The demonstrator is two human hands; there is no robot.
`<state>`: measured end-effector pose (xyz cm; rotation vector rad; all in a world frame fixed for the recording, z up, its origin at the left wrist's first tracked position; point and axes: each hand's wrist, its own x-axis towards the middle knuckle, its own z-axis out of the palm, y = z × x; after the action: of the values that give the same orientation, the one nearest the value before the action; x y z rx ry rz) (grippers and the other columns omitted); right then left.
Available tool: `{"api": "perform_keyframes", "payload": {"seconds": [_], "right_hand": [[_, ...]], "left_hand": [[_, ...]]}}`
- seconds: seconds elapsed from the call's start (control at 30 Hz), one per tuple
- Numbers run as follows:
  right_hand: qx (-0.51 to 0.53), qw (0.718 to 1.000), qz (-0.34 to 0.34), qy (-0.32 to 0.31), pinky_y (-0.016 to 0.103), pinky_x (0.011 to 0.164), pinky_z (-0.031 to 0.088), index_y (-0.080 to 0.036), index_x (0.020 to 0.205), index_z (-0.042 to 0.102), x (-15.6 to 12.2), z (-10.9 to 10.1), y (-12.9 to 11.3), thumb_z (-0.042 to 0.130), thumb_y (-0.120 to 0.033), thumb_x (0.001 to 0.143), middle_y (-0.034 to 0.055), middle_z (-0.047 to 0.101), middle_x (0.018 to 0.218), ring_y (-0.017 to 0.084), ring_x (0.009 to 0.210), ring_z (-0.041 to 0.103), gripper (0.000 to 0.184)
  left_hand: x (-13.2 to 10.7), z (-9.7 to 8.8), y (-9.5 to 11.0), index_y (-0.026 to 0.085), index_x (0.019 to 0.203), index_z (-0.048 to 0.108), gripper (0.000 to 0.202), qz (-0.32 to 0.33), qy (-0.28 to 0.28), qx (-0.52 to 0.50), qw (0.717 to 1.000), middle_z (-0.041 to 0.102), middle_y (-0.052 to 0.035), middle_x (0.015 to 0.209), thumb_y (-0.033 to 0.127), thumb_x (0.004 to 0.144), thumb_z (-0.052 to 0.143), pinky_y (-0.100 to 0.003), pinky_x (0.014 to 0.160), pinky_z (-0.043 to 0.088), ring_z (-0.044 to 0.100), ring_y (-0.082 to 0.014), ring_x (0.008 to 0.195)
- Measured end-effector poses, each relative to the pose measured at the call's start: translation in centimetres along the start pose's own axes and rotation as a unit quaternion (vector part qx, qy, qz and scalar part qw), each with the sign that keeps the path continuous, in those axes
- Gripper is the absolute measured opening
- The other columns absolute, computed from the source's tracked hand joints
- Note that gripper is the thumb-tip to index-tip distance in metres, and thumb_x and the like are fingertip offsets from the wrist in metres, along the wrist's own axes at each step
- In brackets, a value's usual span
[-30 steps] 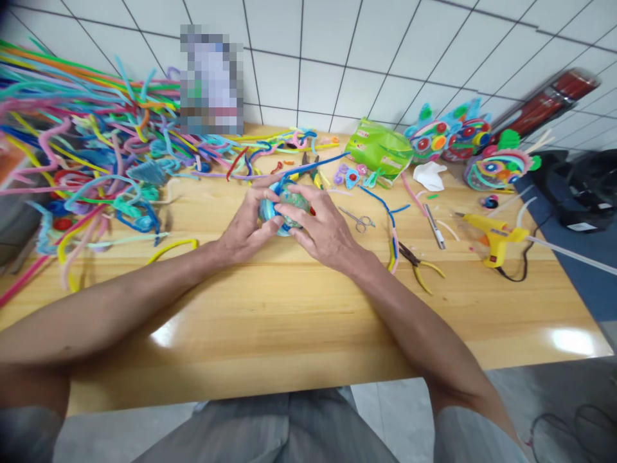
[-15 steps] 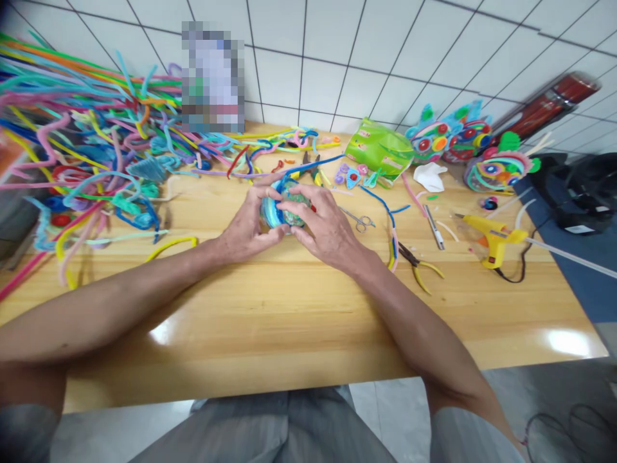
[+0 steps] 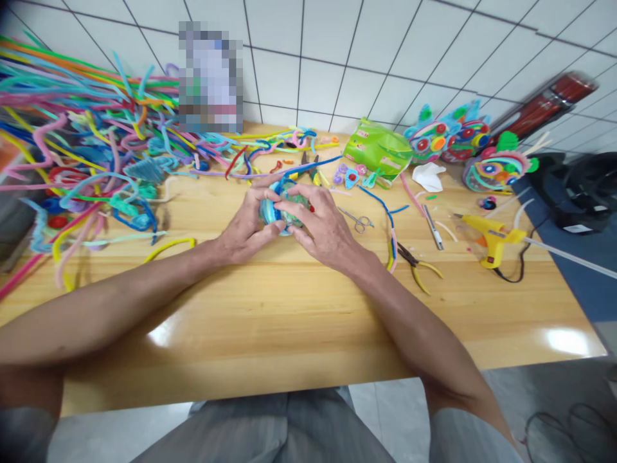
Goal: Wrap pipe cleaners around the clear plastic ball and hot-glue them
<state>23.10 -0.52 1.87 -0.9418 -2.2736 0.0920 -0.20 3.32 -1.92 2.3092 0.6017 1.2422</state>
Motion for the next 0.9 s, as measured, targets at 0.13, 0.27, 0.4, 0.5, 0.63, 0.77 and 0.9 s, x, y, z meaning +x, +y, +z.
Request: {"api": "perform_keyframes", "payload": {"seconds": [0.13, 0.27, 0.4, 0.5, 0.63, 0.77, 0.9], "right_hand": [[-0.005, 1.0, -0.021, 0.008, 0.06, 0.113, 0.054, -0.032, 0.15, 0.061, 0.0, -0.1, 0.0, 0.068, -0.028, 0.104, 0.0133, 0.063, 0.146, 0.034, 0.134, 0.061, 0.047], [-0.005, 1.0, -0.016, 0.007, 0.06, 0.115, 0.053, -0.032, 0.151, 0.061, 0.1, -0.1, -0.1, 0.067, -0.028, 0.104, 0.0134, 0.063, 0.147, 0.034, 0.136, 0.06, 0.047], [0.004, 1.0, 0.002, -0.007, 0.062, 0.118, 0.051, -0.035, 0.152, 0.061, 0.1, -0.3, -0.1, 0.067, -0.03, 0.104, 0.0126, 0.063, 0.149, 0.034, 0.139, 0.06, 0.048], [0.024, 0.999, -0.01, -0.021, 0.063, 0.122, 0.049, -0.036, 0.156, 0.058, 0.0, -0.6, 0.7, 0.069, -0.029, 0.103, 0.0122, 0.06, 0.154, 0.034, 0.144, 0.057, 0.055], [0.03, 0.998, -0.024, -0.051, 0.066, 0.126, 0.045, -0.039, 0.162, 0.052, -0.6, -0.7, 2.1, 0.068, -0.024, 0.102, 0.0114, 0.054, 0.164, 0.035, 0.153, 0.052, 0.064], [-0.013, 0.998, -0.043, -0.043, 0.064, 0.126, 0.048, -0.036, 0.164, 0.05, -1.4, 0.0, 2.8, 0.06, -0.019, 0.106, 0.0135, 0.052, 0.165, 0.032, 0.157, 0.049, 0.061], [-0.036, 0.999, -0.027, -0.021, 0.062, 0.125, 0.051, -0.037, 0.159, 0.055, -1.6, 0.6, 3.0, 0.058, -0.027, 0.111, 0.0117, 0.057, 0.159, 0.029, 0.151, 0.055, 0.049]], "left_hand": [[0.0, -0.1, 0.2, 0.034, 0.146, 0.043, 0.037, -0.004, -0.006, -0.002, 1.0, 0.048, -0.0128, 0.167, 0.047, 0.113, 0.054, -0.066, 0.132, 0.044, 0.041, -0.0324, 0.165], [0.0, 0.1, 0.0, 0.033, 0.146, 0.044, 0.039, -0.002, 0.007, -0.009, 1.0, 0.048, -0.0131, 0.167, 0.047, 0.111, 0.057, -0.067, 0.13, 0.044, 0.045, -0.0339, 0.162], [0.1, 0.1, -0.2, 0.035, 0.145, 0.045, 0.04, 0.006, 0.012, -0.01, 1.0, 0.048, -0.0128, 0.167, 0.051, 0.111, 0.057, -0.067, 0.131, 0.044, 0.045, -0.0336, 0.162], [0.1, 0.0, -0.2, 0.034, 0.145, 0.045, 0.042, -0.004, 0.004, -0.004, 1.0, 0.048, -0.013, 0.167, 0.053, 0.11, 0.059, -0.066, 0.13, 0.046, 0.045, -0.0334, 0.161], [0.3, -0.2, -0.2, 0.031, 0.142, 0.045, 0.042, 0.0, 0.003, -0.001, 1.0, 0.049, -0.0148, 0.167, 0.054, 0.11, 0.059, -0.065, 0.132, 0.043, 0.043, -0.0338, 0.163], [0.4, -0.4, -0.3, 0.029, 0.141, 0.046, 0.042, 0.008, -0.005, -0.004, 1.0, 0.049, -0.0174, 0.167, 0.051, 0.11, 0.061, -0.062, 0.133, 0.043, 0.045, -0.0332, 0.162], [0.5, -0.5, -0.3, 0.028, 0.141, 0.048, 0.042, 0.009, -0.011, -0.003, 1.0, 0.05, -0.0177, 0.166, 0.052, 0.11, 0.06, -0.064, 0.132, 0.043, 0.045, -0.0346, 0.163]]}}
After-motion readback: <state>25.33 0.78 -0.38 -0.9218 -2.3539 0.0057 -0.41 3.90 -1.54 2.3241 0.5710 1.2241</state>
